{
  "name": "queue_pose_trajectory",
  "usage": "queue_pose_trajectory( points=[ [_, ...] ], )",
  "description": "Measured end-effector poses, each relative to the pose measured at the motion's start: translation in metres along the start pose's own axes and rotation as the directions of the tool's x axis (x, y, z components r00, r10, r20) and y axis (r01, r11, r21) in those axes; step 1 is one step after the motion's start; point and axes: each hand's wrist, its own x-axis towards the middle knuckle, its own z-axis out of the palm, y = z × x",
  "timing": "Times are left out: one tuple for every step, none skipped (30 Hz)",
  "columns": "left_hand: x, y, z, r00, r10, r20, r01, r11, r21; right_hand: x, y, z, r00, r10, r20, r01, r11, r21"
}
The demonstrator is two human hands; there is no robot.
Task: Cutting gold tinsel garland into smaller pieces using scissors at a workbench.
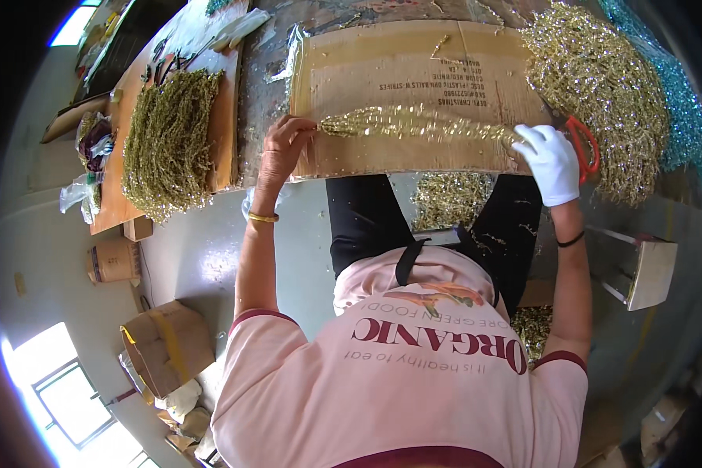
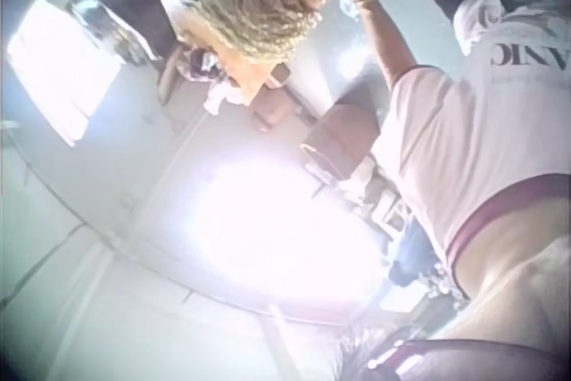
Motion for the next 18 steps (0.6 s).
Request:
queue_pose_trajectory(
  points=[
    [0.000,0.002,-0.001,1.000,-0.004,-0.004,0.004,1.000,-0.001,0.003,-0.007,-0.004,0.995,0.075,0.070,-0.079,0.995,0.060],
    [0.000,0.005,-0.003,0.999,0.027,-0.036,-0.025,0.999,0.034,0.006,-0.013,-0.005,0.986,0.164,0.043,-0.168,0.980,0.105],
    [-0.001,0.009,-0.006,0.996,0.057,-0.068,-0.052,0.996,0.072,0.013,-0.018,-0.010,0.987,0.156,0.044,-0.159,0.981,0.108],
    [-0.002,0.017,-0.012,0.996,0.044,-0.073,-0.039,0.996,0.074,0.028,-0.030,-0.024,0.996,0.093,-0.001,-0.092,0.980,0.178],
    [0.003,0.030,-0.015,0.985,0.150,-0.088,-0.145,0.987,0.070,0.037,-0.044,-0.034,0.998,0.049,-0.045,-0.037,0.972,0.231],
    [0.010,0.045,-0.019,0.960,0.260,-0.104,-0.254,0.965,0.071,0.048,-0.064,-0.033,0.998,-0.027,-0.049,0.040,0.951,0.307],
    [0.012,0.059,-0.026,0.960,0.259,-0.104,-0.253,0.965,0.070,0.063,-0.087,-0.029,0.992,-0.107,-0.060,0.122,0.913,0.389],
    [0.012,0.073,-0.032,0.976,0.214,-0.030,-0.215,0.976,-0.022,0.074,-0.110,-0.018,0.986,-0.138,-0.095,0.166,0.894,0.417],
    [0.013,0.087,-0.038,0.983,0.177,0.047,-0.171,0.979,-0.109,0.083,-0.129,-0.001,0.977,-0.168,-0.133,0.210,0.872,0.442],
    [0.017,0.103,-0.042,0.967,0.253,0.015,-0.246,0.951,-0.189,0.085,-0.144,0.025,0.962,-0.139,-0.233,0.234,0.861,0.452],
    [0.023,0.111,-0.050,0.967,0.255,0.013,-0.248,0.950,-0.190,0.086,-0.150,0.047,0.937,-0.106,-0.332,0.259,0.850,0.459],
    [0.025,0.117,-0.060,0.958,0.284,-0.029,-0.285,0.946,-0.152,0.090,-0.151,0.056,0.981,-0.078,-0.178,0.150,0.885,0.440],
    [0.026,0.119,-0.069,0.946,0.316,-0.070,-0.323,0.940,-0.109,0.091,-0.144,0.056,0.997,-0.080,0.008,0.067,0.882,0.466],
    [0.026,0.112,-0.077,0.952,0.301,-0.062,-0.304,0.951,-0.057,0.089,-0.132,0.048,0.995,-0.097,-0.004,0.087,0.874,0.479],
    [0.021,0.097,-0.084,0.973,0.226,-0.038,-0.228,0.973,-0.045,0.087,-0.117,0.039,0.993,-0.120,-0.018,0.113,0.862,0.493],
    [0.015,0.079,-0.088,0.988,0.144,-0.047,-0.148,0.985,-0.093,0.082,-0.100,0.037,0.989,-0.134,-0.059,0.145,0.843,0.518],
    [0.007,0.059,-0.091,0.997,0.060,-0.049,-0.067,0.987,-0.145,0.077,-0.083,0.036,0.985,-0.142,-0.097,0.172,0.823,0.542],
    [-0.005,0.040,-0.093,0.997,-0.038,-0.066,0.017,0.953,-0.301,0.067,-0.066,0.029,0.984,-0.174,0.046,0.118,0.818,0.563]
  ],
)
